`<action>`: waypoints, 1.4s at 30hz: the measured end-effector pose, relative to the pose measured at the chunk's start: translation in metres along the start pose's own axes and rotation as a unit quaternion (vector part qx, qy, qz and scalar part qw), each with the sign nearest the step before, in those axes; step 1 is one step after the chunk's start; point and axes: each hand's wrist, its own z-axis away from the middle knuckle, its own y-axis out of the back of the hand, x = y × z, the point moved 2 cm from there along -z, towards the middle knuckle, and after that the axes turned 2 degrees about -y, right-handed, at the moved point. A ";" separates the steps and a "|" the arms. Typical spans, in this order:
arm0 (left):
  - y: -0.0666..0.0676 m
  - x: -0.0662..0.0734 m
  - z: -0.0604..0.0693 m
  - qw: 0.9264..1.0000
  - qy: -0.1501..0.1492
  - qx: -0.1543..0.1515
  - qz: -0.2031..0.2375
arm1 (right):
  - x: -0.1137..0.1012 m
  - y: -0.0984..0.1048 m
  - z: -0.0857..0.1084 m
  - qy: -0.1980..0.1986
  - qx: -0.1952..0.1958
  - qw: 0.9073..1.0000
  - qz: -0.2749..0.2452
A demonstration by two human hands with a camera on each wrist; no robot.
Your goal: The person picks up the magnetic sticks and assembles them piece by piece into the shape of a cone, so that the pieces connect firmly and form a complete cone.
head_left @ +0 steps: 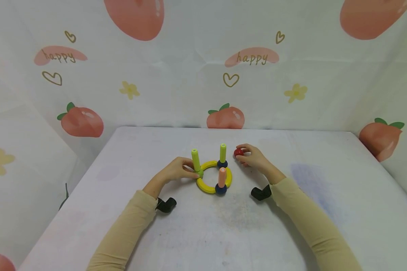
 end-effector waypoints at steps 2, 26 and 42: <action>0.000 0.000 0.000 1.000 0.003 0.001 0.001 | 0.000 0.000 0.001 -0.005 0.003 1.000 0.006; -0.008 0.005 -0.004 1.000 -0.013 0.001 -0.008 | -0.014 0.030 0.041 0.097 0.010 0.994 -0.039; -0.030 0.023 -0.013 0.999 -0.030 -0.018 -0.015 | -0.038 0.039 0.074 0.156 0.024 0.984 -0.087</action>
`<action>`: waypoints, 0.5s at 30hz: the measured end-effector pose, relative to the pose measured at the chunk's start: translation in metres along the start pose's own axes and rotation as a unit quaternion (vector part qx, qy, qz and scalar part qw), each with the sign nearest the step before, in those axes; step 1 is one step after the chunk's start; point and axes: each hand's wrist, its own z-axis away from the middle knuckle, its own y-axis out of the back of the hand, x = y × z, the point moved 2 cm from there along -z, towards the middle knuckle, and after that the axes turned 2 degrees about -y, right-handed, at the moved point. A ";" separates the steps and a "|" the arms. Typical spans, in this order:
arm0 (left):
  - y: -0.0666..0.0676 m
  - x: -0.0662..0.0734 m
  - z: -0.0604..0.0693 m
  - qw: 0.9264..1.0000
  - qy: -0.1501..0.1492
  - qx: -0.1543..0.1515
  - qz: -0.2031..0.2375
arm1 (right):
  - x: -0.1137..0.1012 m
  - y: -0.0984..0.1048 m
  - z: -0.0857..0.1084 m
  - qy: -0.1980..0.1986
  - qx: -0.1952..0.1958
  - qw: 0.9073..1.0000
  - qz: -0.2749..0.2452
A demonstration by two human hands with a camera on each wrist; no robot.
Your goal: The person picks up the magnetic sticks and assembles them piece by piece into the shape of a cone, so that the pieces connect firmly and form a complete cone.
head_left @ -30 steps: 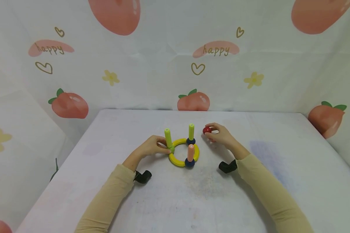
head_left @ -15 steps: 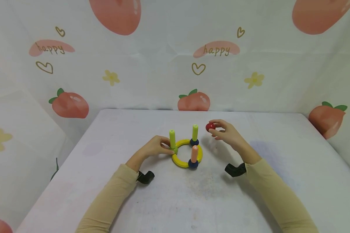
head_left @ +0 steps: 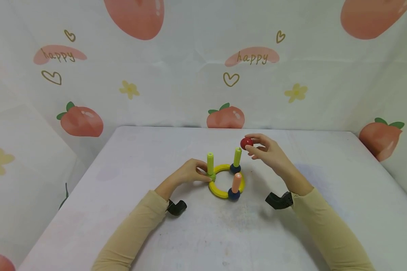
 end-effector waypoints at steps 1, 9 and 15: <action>-0.001 0.002 0.000 1.000 -0.005 -0.001 -0.002 | -0.002 0.000 0.001 0.003 -0.001 1.000 -0.002; -0.008 0.009 -0.001 1.000 -0.005 -0.002 -0.009 | -0.012 -0.004 0.011 0.038 -0.005 0.999 0.010; -0.010 0.009 -0.002 1.000 -0.007 -0.004 -0.006 | -0.008 -0.005 0.011 0.046 -0.006 0.998 0.035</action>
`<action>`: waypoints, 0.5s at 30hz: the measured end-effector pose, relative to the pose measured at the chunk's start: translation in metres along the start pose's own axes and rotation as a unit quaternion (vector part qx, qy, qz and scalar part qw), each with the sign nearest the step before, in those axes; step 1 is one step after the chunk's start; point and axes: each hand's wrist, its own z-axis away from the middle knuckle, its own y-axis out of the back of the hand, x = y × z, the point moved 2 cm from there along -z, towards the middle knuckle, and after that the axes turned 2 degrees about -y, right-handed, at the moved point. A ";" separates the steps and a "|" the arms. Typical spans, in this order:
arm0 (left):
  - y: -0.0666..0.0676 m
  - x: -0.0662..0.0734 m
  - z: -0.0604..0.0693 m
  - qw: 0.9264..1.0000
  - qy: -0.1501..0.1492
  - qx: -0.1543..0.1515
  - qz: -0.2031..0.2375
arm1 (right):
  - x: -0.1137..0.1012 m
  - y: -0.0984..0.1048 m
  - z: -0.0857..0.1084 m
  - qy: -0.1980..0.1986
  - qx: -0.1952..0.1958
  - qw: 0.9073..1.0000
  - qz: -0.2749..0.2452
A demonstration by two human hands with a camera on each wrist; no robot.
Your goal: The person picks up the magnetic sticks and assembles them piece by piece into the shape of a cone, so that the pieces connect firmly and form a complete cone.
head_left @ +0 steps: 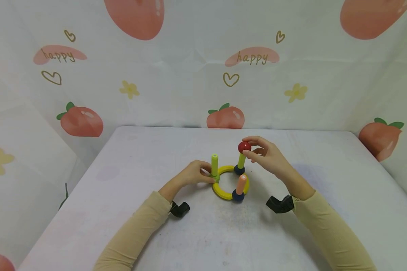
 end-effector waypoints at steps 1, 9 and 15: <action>0.000 0.000 0.000 1.000 0.000 0.000 0.001 | 0.001 0.000 0.000 -0.001 -0.001 1.000 0.002; 0.003 -0.001 0.001 1.000 -0.015 0.007 0.019 | 0.005 -0.001 -0.001 -0.002 -0.002 1.000 -0.002; 0.010 0.003 0.004 0.996 -0.049 0.043 0.053 | 0.006 -0.002 -0.001 -0.003 -0.001 1.000 -0.004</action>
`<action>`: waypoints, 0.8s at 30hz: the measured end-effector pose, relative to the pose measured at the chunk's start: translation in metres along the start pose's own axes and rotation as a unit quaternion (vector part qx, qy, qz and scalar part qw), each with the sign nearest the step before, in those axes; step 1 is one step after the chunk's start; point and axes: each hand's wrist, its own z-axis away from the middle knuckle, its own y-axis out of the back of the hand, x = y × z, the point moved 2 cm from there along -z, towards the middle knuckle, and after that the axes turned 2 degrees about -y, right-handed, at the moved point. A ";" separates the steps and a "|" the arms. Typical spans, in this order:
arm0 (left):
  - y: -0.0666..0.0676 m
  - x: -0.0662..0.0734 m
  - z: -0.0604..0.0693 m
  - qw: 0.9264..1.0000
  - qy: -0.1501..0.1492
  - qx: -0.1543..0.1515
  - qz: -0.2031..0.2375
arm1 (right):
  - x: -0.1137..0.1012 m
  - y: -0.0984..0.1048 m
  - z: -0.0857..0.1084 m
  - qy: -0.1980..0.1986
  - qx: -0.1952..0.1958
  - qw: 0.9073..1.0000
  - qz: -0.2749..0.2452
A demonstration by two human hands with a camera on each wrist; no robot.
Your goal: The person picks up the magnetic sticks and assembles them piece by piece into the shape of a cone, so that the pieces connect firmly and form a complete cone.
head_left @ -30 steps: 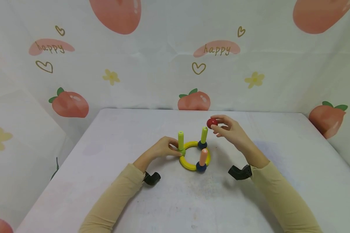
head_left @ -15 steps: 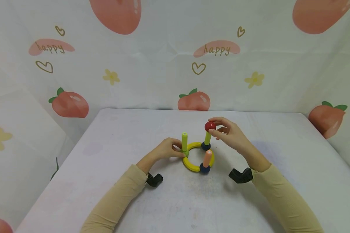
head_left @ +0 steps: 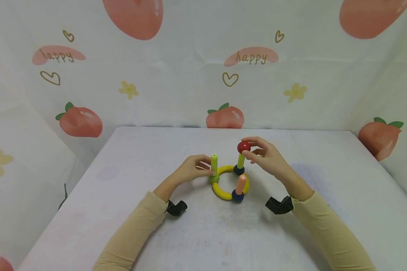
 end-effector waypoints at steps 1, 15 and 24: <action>0.000 0.000 0.000 1.000 -0.007 0.003 0.003 | 0.000 0.000 0.000 0.001 0.000 1.000 0.001; -0.013 0.003 -0.005 0.999 -0.048 0.014 0.008 | -0.001 -0.007 0.000 0.060 -0.033 0.998 0.010; -0.017 0.005 -0.006 0.999 -0.047 0.009 0.010 | -0.004 -0.013 0.001 0.088 -0.061 0.994 0.031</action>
